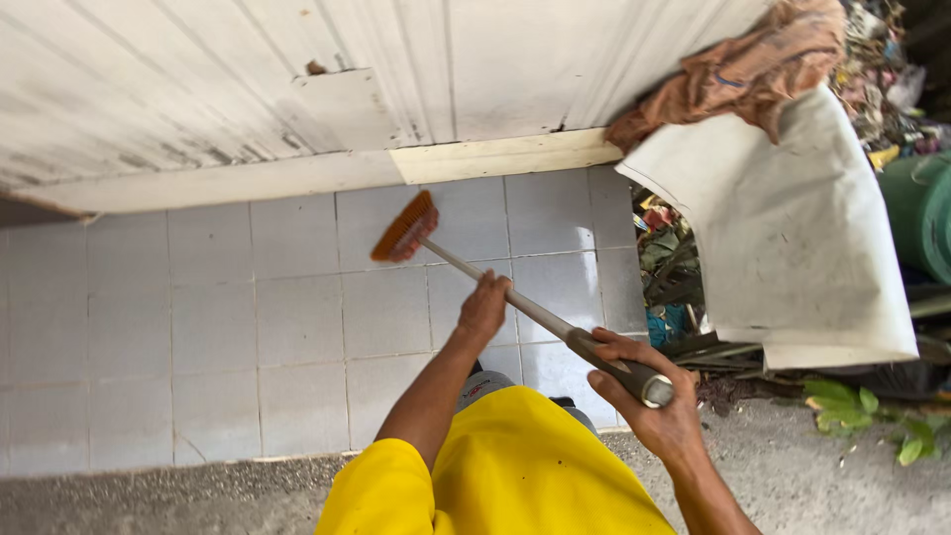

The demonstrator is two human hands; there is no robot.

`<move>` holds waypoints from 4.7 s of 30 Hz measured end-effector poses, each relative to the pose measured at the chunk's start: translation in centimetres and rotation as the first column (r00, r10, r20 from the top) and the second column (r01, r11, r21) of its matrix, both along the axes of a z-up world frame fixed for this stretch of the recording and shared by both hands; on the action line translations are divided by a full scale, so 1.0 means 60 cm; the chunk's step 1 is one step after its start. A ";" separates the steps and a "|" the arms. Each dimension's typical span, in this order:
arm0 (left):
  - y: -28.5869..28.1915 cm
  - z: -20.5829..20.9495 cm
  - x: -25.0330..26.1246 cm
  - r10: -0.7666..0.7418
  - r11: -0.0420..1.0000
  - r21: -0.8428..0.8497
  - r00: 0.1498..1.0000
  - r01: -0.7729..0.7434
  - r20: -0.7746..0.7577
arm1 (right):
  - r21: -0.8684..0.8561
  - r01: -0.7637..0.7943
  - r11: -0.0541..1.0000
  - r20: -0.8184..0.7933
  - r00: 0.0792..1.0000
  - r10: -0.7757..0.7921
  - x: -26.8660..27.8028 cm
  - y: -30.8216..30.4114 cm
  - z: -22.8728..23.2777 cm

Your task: The person sweeps a tiled walkway and a concrete surface using a broom, pushing debris along the floor and toward the edge.

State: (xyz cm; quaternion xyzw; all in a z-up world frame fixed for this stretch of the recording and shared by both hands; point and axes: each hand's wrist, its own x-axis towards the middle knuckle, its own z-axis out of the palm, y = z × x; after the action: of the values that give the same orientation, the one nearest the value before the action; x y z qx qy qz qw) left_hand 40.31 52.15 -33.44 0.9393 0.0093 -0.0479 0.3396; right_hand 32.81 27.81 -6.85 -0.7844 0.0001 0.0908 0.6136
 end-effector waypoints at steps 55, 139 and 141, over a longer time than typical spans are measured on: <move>-0.366 0.071 0.147 -0.781 0.597 0.056 0.596 0.800 -0.188 | -0.116 0.830 0.545 -0.106 0.535 -0.838 -0.131 -0.129 0.076; -0.424 0.029 -0.083 -0.915 0.218 0.034 0.217 0.975 -0.340 | -0.109 0.981 0.163 -0.132 0.149 -0.980 -0.353 -0.028 0.075; -0.429 0.039 -0.141 -0.938 0.148 -0.003 0.140 0.989 -0.317 | -0.208 0.974 0.086 -0.097 0.066 -0.993 -0.397 -0.011 0.100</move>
State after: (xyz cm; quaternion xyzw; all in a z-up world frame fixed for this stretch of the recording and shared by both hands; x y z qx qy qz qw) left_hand 31.84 26.38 -31.10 0.7377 -0.5518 -0.3687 0.1245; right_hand 8.97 27.18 -0.87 -0.5887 0.5989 -0.2640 0.4745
